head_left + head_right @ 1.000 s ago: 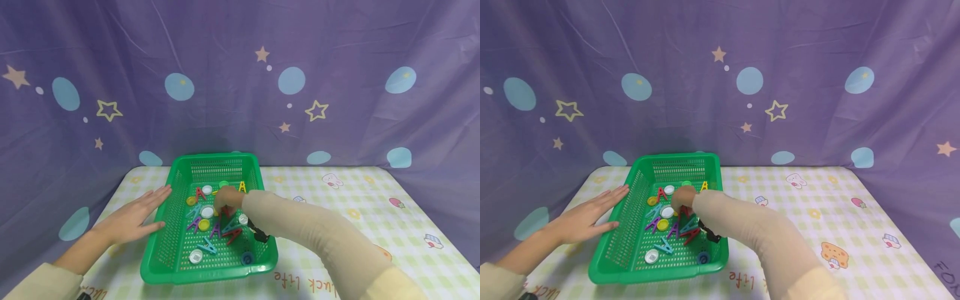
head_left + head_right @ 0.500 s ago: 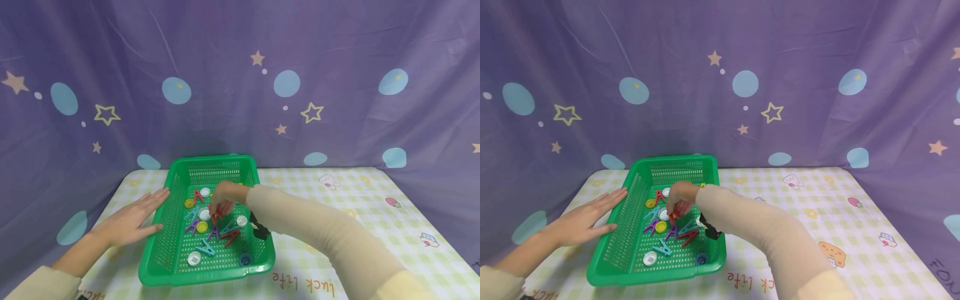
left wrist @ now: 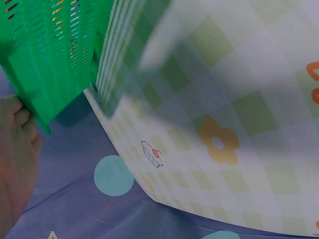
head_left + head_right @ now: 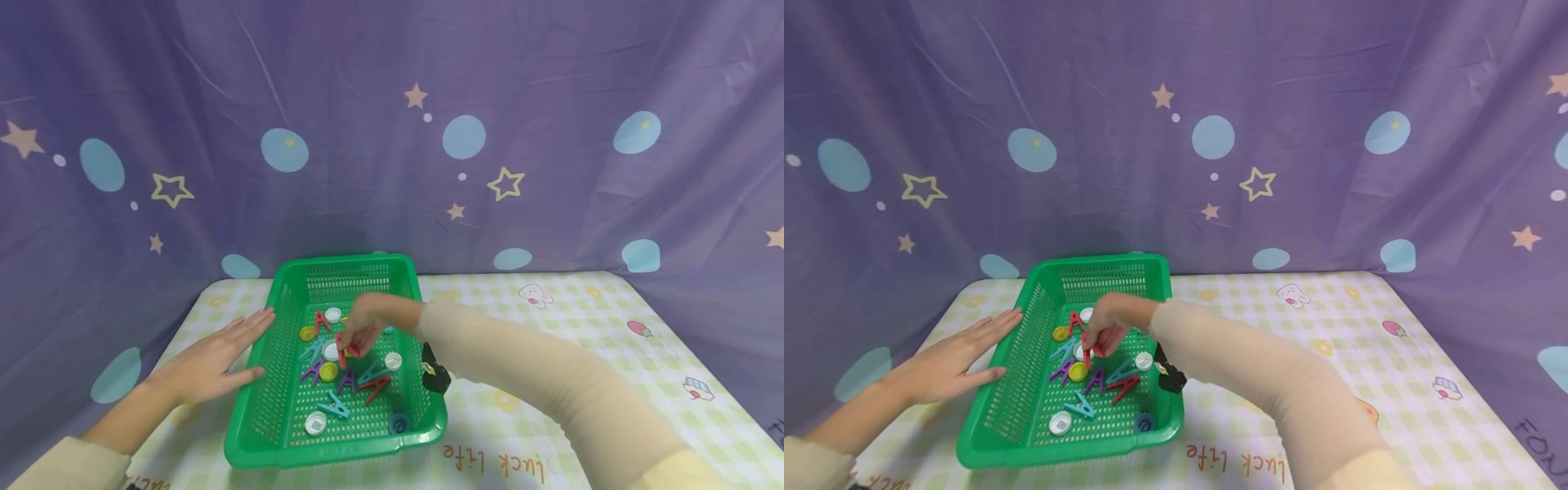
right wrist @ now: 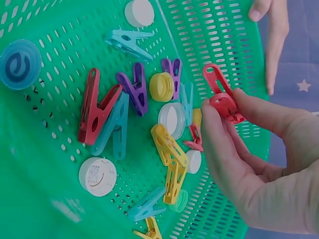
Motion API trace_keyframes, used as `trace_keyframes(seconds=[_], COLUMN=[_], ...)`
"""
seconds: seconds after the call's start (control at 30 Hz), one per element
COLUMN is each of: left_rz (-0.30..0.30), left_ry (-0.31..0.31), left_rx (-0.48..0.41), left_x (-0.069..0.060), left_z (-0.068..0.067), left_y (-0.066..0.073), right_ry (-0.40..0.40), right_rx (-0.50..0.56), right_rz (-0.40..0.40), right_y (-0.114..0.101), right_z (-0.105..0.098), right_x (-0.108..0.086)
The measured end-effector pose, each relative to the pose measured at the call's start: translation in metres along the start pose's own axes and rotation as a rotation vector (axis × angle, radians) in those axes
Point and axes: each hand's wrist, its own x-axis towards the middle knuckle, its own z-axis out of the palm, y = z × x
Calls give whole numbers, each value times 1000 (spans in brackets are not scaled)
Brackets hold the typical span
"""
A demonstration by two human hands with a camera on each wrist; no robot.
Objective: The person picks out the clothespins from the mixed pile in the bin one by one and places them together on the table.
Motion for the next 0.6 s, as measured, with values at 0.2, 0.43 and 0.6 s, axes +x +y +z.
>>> trace_keyframes(seconds=[0.2, 0.43, 0.6], left_rz=[15, 15, 10], left_ry=[13, 10, -1], left_rx=[2, 10, 6], left_x=[0, -1, -1], left_z=[0, 3, 2], left_y=[0, -2, -2], right_ry=[-48, -65, -56], right_rx=[25, 13, 38], right_rz=[6, -26, -67], right_y=[4, 13, 22], right_z=[-4, -12, -20], right_x=[-6, -16, -24])
